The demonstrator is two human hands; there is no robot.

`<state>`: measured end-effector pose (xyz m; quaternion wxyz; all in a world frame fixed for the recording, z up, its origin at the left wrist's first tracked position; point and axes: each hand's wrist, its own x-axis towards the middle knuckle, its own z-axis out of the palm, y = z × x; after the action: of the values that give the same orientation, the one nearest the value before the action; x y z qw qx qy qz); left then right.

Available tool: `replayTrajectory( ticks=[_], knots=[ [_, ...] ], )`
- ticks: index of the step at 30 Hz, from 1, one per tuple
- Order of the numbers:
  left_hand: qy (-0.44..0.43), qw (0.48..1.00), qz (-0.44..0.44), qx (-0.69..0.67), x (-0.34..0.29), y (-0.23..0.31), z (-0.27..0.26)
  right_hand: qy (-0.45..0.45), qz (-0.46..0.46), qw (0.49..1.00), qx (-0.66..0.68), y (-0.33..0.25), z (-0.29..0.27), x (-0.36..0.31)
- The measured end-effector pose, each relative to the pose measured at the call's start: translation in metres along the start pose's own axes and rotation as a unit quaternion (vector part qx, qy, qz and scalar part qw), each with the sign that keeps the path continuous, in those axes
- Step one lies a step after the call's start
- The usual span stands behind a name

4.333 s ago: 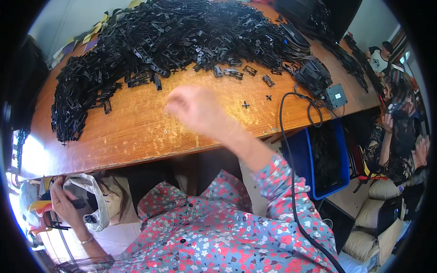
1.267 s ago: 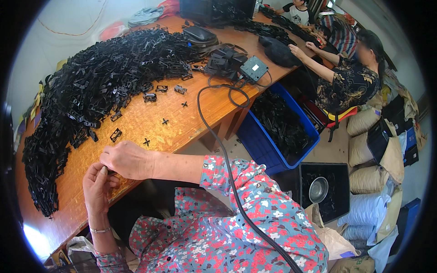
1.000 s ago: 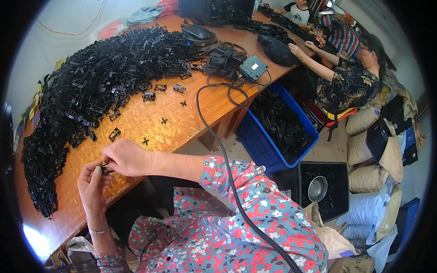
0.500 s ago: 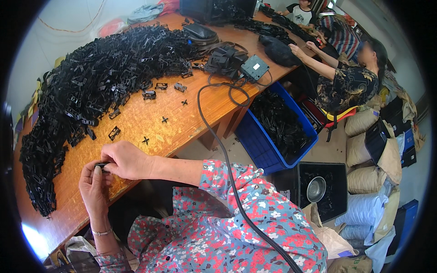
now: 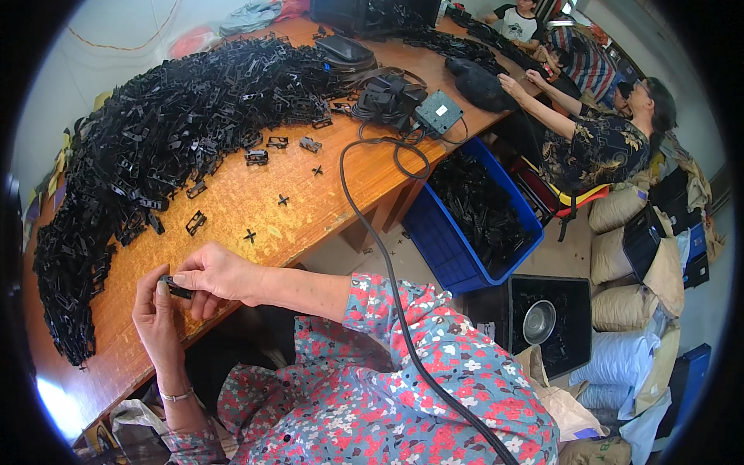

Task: The person repeatedly picks up small plastic components from a pile on the table and assembles them together by hand.

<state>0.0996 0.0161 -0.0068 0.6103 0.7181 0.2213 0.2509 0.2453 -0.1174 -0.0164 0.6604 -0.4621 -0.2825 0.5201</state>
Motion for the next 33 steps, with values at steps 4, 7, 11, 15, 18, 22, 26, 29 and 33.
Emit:
replayTrajectory(
  ticks=[4, 7, 11, 15, 18, 22, 26, 29, 33],
  knots=[
    [-0.016, 0.989, 0.116, 0.095, 0.002, -0.008, -0.001, -0.038, 0.07, 0.996, 0.03, -0.003, 0.01, 0.002],
    [-0.039, 0.995, 0.065, 0.069, 0.0, 0.016, 0.014, -0.001, 0.084, 0.996, 0.034, -0.011, 0.003, -0.007],
    [-0.039, 0.984, 0.135, 0.113, 0.009, 0.017, -0.004, -0.041, 0.066, 0.995, 0.055, -0.016, 0.002, -0.008],
    [0.042, 0.972, 0.11, 0.205, 0.039, 0.026, -0.033, -0.084, 0.051, 0.99, 0.1, -0.015, -0.006, -0.003],
    [0.105, 0.871, 0.241, 0.415, 0.083, 0.014, -0.061, -0.117, 0.027, 0.979, 0.165, -0.011, -0.013, -0.002],
    [0.112, 0.831, 0.231, 0.494, 0.118, 0.0, -0.071, -0.136, 0.01, 0.981, 0.137, -0.01, -0.011, -0.005],
    [0.095, 0.845, 0.192, 0.49, 0.117, -0.015, -0.067, -0.15, 0.013, 0.977, 0.152, -0.007, -0.011, -0.005],
    [0.035, 0.879, 0.205, 0.429, 0.11, -0.002, -0.062, -0.136, 0.013, 0.979, 0.151, -0.009, -0.014, -0.007],
    [-0.005, 0.892, 0.235, 0.386, 0.119, -0.013, -0.069, -0.11, 0.017, 0.983, 0.144, -0.013, -0.01, -0.012]
  ],
)
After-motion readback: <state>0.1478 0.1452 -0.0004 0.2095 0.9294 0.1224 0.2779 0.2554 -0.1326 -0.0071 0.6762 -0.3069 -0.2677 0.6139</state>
